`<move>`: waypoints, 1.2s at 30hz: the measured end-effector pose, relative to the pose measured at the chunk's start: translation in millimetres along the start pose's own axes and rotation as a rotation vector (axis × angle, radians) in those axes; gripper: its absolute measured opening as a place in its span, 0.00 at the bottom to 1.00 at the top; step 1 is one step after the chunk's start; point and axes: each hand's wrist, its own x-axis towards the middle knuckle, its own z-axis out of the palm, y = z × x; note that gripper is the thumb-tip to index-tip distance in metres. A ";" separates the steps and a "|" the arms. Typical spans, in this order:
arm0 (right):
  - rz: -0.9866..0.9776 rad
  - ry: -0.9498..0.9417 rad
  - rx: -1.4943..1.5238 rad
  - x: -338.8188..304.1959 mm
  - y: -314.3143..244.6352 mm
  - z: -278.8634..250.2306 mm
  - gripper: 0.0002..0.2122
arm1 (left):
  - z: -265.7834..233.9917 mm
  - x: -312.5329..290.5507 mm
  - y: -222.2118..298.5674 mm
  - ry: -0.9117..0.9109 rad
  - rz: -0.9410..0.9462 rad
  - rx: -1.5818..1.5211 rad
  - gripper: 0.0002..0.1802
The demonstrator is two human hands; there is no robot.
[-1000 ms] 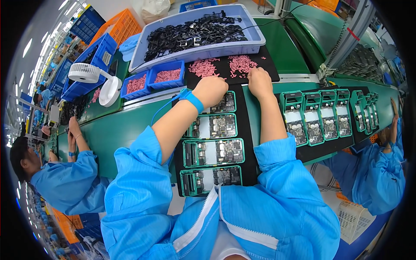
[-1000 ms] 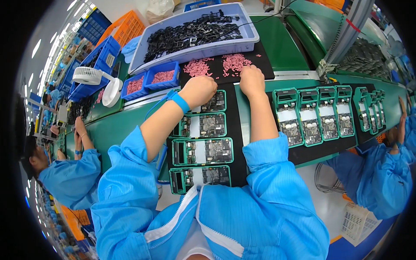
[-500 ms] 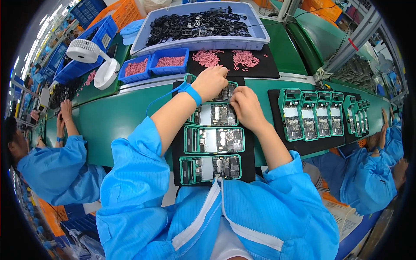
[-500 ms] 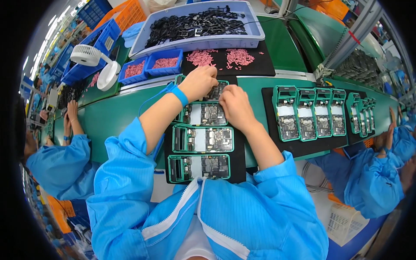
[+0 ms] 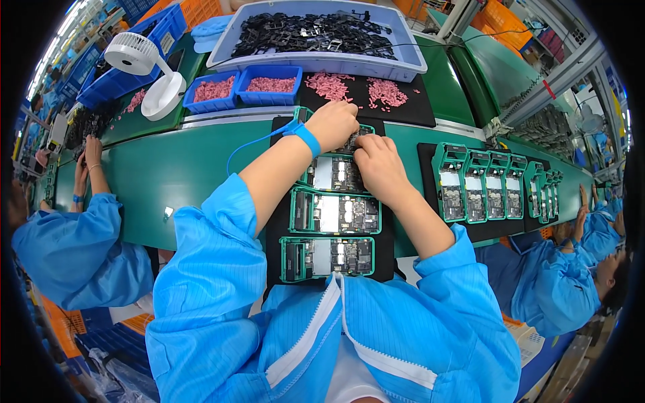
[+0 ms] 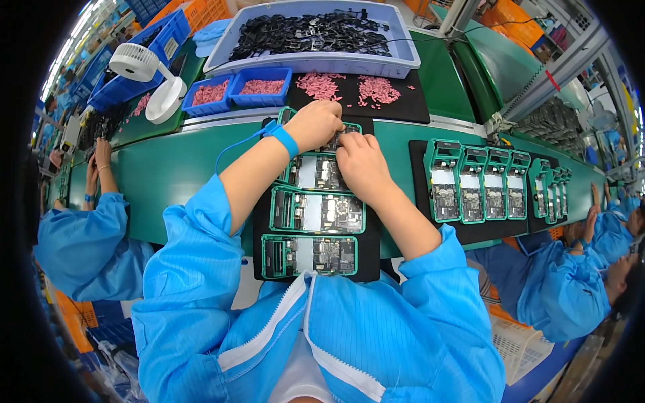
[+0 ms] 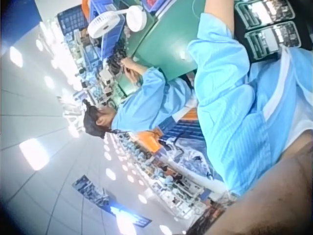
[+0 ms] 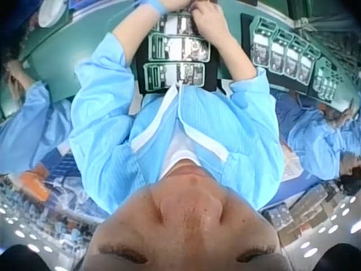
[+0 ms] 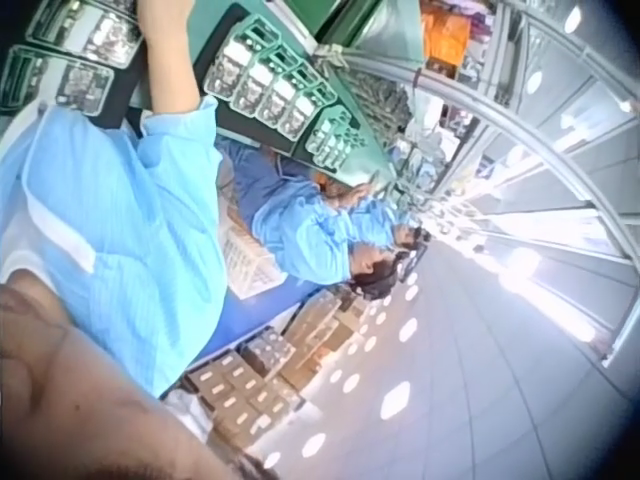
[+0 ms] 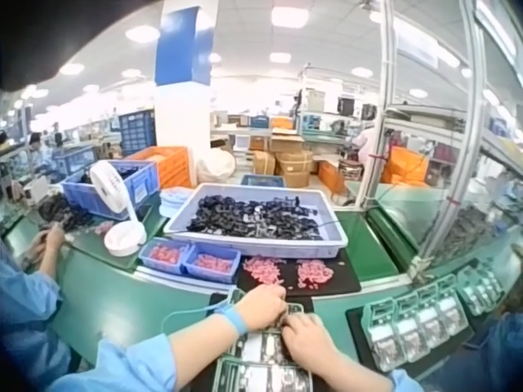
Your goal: The person assembles electronic circuit boards into plastic frames by hand, securing them with small fasteners.
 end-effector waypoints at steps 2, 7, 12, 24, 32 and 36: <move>-0.019 0.000 0.009 -3.0 1.9 0.9 0.03 | 0.3 1.0 -0.3 -0.005 -0.001 -0.005 0.06; -0.045 0.024 0.058 -12.2 2.6 -6.1 0.05 | -2.1 5.1 -1.1 -0.084 -0.010 0.005 0.07; 0.013 0.000 0.075 -13.8 2.0 -12.5 0.06 | -17.7 23.7 -12.4 -0.166 -0.091 -0.161 0.10; 0.725 0.148 0.370 23.9 78.9 36.3 0.03 | 30.4 75.6 -35.7 -0.136 -0.621 -0.068 0.06; 0.819 -0.058 0.290 56.4 95.4 53.7 0.03 | 31.3 80.2 -41.7 -0.167 -0.580 -0.113 0.07; 0.821 -0.125 0.245 63.0 98.2 54.3 0.03 | 34.4 78.1 -41.3 -0.156 -0.576 -0.125 0.07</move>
